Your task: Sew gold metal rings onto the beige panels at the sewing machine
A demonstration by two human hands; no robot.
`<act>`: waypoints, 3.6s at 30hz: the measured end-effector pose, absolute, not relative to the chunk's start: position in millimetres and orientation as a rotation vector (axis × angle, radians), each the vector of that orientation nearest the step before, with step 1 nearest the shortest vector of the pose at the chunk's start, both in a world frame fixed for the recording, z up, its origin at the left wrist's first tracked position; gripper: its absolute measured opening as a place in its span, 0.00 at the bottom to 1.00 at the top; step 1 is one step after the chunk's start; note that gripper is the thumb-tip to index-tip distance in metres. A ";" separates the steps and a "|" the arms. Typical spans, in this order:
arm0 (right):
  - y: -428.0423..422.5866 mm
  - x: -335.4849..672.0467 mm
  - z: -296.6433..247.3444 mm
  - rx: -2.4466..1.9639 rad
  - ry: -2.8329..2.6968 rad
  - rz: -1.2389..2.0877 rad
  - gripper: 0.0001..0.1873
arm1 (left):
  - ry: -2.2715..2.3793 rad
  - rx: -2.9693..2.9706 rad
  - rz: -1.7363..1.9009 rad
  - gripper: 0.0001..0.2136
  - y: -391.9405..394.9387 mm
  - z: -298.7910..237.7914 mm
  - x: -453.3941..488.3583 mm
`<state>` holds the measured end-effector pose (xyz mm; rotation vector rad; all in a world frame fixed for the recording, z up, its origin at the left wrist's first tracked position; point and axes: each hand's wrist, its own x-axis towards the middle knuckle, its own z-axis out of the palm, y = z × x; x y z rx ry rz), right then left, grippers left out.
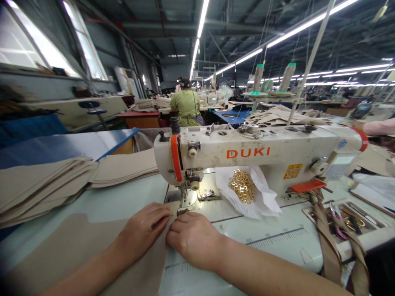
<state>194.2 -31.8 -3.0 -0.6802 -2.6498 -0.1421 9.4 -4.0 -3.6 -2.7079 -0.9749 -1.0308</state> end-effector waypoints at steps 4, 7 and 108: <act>-32.6 193.5 -3.8 -0.685 -2.625 -0.103 0.08 | -0.973 -2.718 -1.040 0.10 -1.1 -4.4 10.1; -33.1 192.5 -3.7 -0.690 -2.618 -0.105 0.08 | -0.973 -2.732 -1.044 0.10 0.5 -3.5 11.0; 5.0 209.4 -2.2 -1.044 -2.607 -0.065 0.05 | -1.174 -2.839 -0.966 0.08 34.8 -5.0 34.0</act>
